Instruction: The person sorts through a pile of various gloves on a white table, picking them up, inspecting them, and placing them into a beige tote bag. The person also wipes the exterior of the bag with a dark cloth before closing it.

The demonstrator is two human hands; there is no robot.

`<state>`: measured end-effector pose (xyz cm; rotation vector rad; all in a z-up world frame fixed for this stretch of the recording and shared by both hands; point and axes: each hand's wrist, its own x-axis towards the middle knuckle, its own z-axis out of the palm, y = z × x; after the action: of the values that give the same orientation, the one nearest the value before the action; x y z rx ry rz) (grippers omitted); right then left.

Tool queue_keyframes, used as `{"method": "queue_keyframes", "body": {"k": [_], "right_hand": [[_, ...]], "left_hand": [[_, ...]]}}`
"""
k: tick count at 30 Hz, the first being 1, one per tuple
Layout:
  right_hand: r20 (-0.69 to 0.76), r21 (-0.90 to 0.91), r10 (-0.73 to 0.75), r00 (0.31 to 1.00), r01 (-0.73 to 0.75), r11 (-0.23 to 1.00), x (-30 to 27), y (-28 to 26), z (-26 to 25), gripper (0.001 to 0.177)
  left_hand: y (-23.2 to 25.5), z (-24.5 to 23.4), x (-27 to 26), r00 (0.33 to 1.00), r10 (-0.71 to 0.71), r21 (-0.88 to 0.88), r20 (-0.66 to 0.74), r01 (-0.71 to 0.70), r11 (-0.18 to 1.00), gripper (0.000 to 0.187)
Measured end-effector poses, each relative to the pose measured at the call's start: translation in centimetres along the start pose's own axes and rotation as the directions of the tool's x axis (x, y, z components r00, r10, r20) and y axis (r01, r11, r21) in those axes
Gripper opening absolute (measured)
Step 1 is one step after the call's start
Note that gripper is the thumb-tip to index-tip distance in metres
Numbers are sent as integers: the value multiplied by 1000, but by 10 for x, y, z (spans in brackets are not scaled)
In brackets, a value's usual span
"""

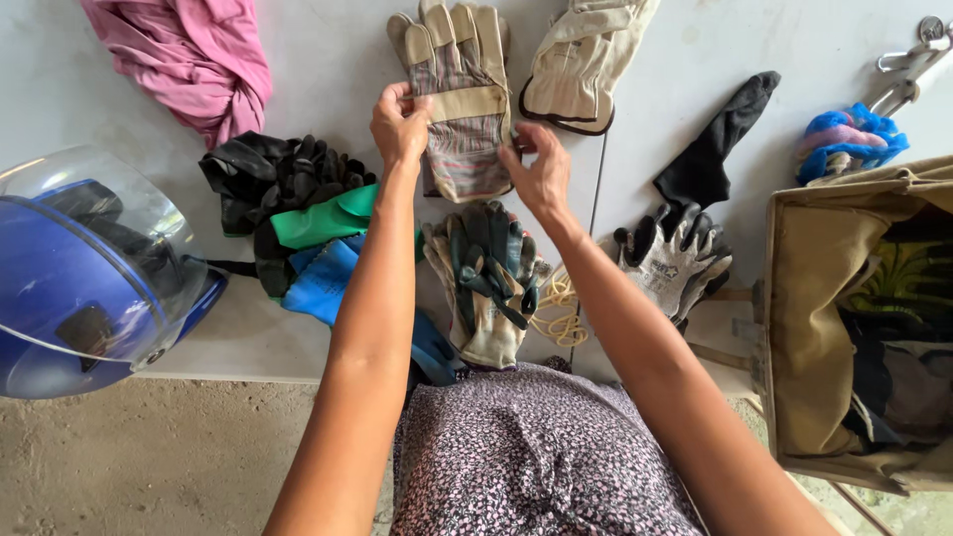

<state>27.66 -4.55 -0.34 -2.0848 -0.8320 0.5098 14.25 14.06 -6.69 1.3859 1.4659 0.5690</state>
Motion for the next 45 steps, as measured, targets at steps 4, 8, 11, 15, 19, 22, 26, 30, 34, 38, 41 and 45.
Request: {"method": "queue_keyframes", "body": {"k": [4, 8, 11, 15, 19, 22, 26, 30, 34, 38, 41, 45], "right_hand": [[8, 96, 60, 998, -60, 994, 17, 21, 12, 21], [66, 338, -20, 998, -4, 941, 18, 13, 15, 21], [50, 187, -84, 995, 73, 980, 13, -2, 9, 43], [124, 241, 87, 988, -115, 964, 6, -11, -1, 39], [-103, 133, 82, 991, -68, 989, 7, 8, -15, 34], [-463, -167, -170, 870, 103, 981, 38, 29, -32, 55], [-67, 160, 173, 983, -161, 974, 98, 37, -51, 68], [172, 797, 118, 978, -209, 567, 109, 10, -47, 82], [437, 732, -269, 858, -165, 661, 57, -5, -46, 69], [76, 151, -18, 997, 7, 989, 48, 11, -53, 48], [-373, -73, 90, 924, -126, 989, 71, 38, -58, 80], [-126, 38, 426, 896, -424, 905, 103, 69, -71, 71]], "left_hand": [[-9, 3, 6, 994, 105, -307, 34, -90, 947, 31], [-18, 6, 15, 935, 323, 98, -147, -311, 945, 37], [-22, 13, 7, 909, 377, 246, -177, -331, 911, 55], [-18, 16, -14, 973, 182, 37, -144, -179, 983, 58], [-3, -3, -35, 974, 219, 211, -64, -201, 957, 59], [19, -12, -48, 900, 427, 301, -84, -386, 872, 61], [54, 5, -72, 764, 637, 162, -104, -619, 769, 52], [91, 29, -73, 927, 242, -595, 286, -27, 803, 77], [100, 14, -64, 904, 180, -621, 387, 111, 776, 65], [92, -25, -55, 936, 198, -617, 292, 26, 787, 55], [80, -44, -58, 917, 241, -680, 317, 42, 732, 48], [65, -48, -62, 941, 198, -714, 275, 61, 698, 43]]}}
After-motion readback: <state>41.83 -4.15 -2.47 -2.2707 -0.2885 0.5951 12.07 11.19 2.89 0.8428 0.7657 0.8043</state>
